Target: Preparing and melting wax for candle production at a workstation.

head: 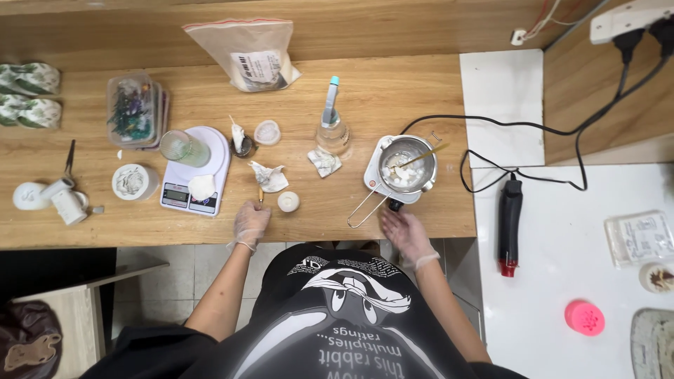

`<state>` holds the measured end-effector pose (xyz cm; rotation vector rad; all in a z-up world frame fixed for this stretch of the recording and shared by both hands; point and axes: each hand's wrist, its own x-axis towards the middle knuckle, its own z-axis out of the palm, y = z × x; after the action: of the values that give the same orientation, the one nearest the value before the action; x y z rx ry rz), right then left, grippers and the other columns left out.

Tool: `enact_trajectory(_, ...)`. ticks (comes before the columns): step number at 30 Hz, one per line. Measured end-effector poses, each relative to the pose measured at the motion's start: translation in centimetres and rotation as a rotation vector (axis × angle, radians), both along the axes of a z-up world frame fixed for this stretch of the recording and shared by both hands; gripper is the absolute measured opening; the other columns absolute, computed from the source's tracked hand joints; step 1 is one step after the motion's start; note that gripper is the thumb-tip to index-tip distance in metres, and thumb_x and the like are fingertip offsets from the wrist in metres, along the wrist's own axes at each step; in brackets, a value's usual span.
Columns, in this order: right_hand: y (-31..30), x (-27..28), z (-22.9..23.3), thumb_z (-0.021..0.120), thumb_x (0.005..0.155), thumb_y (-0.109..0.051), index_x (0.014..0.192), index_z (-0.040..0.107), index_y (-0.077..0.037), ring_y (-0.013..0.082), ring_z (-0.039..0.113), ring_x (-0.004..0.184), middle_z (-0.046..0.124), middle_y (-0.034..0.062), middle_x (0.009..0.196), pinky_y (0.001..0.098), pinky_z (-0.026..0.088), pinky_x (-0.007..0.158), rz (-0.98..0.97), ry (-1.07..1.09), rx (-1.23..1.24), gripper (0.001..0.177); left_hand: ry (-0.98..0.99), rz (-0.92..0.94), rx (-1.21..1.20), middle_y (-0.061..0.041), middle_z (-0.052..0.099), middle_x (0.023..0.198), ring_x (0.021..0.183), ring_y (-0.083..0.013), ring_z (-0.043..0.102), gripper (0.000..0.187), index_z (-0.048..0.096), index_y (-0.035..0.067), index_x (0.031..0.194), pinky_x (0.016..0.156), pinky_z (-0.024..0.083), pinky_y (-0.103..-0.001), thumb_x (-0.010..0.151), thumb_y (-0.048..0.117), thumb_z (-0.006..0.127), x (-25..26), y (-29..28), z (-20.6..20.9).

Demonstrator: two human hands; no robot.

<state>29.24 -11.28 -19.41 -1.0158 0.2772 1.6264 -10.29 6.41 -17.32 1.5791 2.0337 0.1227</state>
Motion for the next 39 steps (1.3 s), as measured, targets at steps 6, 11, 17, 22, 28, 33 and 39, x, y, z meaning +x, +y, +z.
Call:
enact_trajectory(6, 1.3, -0.9, -3.0, 0.041, 0.108, -0.028, 0.117, 0.058, -0.003, 0.0246, 0.065, 0.104, 0.068, 0.0117, 0.113, 0.0408, 0.053, 0.086, -0.263, 0.146, -0.123, 0.032, 0.047, -0.024, 0.031, -0.022, 0.073, 0.102, 0.102, -0.0399, 0.068, 0.028, 0.072, 0.007, 0.096, 0.091, 0.052, -0.048, 0.090, 0.034, 0.067, -1.6, 0.8, -4.0)
enact_trajectory(11, 1.1, -0.5, -4.7, 0.039, 0.108, -0.038, 0.116, 0.060, 0.000, 0.0265, 0.066, 0.097, 0.069, 0.0114, 0.105, 0.0401, 0.054, 0.082, -0.208, 0.178, -0.109, 0.044, -0.002, -0.056, 0.111, -0.027, 0.072, 0.101, 0.101, -0.0439, 0.067, 0.030, 0.071, 0.003, 0.098, 0.092, 0.051, -0.051, 0.096, 0.032, 0.064, -3.0, 1.2, -5.9)
enact_trajectory(17, 0.6, -0.2, -4.8, 0.042, 0.108, -0.036, 0.118, 0.062, -0.002, 0.0247, 0.067, 0.093, 0.071, 0.0097, 0.105, 0.0391, 0.055, 0.081, -0.145, 0.118, -0.071, 0.041, -0.191, 0.122, 0.127, -0.024, 0.071, 0.089, 0.086, -0.0361, 0.068, 0.028, 0.068, 0.000, 0.100, 0.077, 0.052, -0.047, 0.098, 0.028, 0.062, -2.1, 2.0, 0.3)
enact_trajectory(22, 0.5, 0.2, -3.3, 0.047, 0.108, -0.040, 0.119, 0.063, -0.003, 0.0217, 0.066, 0.090, 0.071, 0.0075, 0.107, 0.0371, 0.055, 0.079, -0.080, 0.049, -0.054, 0.042, -0.557, 0.198, 0.050, -0.007, 0.061, 0.074, 0.065, -0.0164, 0.059, 0.020, 0.064, 0.005, 0.097, 0.059, 0.048, -0.033, 0.103, 0.022, 0.056, 1.4, 0.5, 9.4)
enact_trajectory(28, -0.2, 3.5, 1.4, 0.056, 0.104, -0.019, 0.097, 0.059, -0.006, 0.0168, 0.058, 0.065, 0.064, 0.0113, 0.084, 0.0315, 0.045, 0.057, -0.004, -0.637, -0.220, 0.015, -0.880, -0.156, 0.016, 0.002, 0.060, 0.076, 0.065, -0.0084, 0.058, 0.016, 0.056, 0.007, 0.089, 0.060, 0.051, -0.025, 0.103, 0.016, 0.056, 4.9, -0.4, 8.0)
enact_trajectory(33, 3.1, 7.1, 10.3, 0.067, 0.099, -0.024, 0.126, 0.064, 0.003, 0.0188, 0.064, 0.103, 0.069, 0.0080, 0.112, 0.0331, 0.050, 0.092, -0.216, -1.478, -0.056, 0.039, -0.817, -0.086, -0.297, -0.002, 0.053, 0.066, 0.056, -0.0115, 0.048, 0.012, 0.054, 0.009, 0.085, 0.049, 0.038, -0.028, 0.096, 0.010, 0.058, 6.9, 1.7, 0.4)
enact_trajectory(39, 10.8, 9.9, 16.2, 0.076, 0.089, -0.040, 0.135, 0.063, -0.003, 0.0245, 0.064, 0.106, 0.070, 0.0160, 0.116, 0.0366, 0.046, 0.095, 0.238, -1.682, -0.284, 0.061, -0.207, -0.297, 0.025, -0.025, 0.069, 0.091, 0.091, -0.0390, 0.066, 0.026, 0.071, 0.004, 0.094, 0.080, 0.051, -0.045, 0.098, 0.029, 0.065, 9.5, 6.8, -4.2)
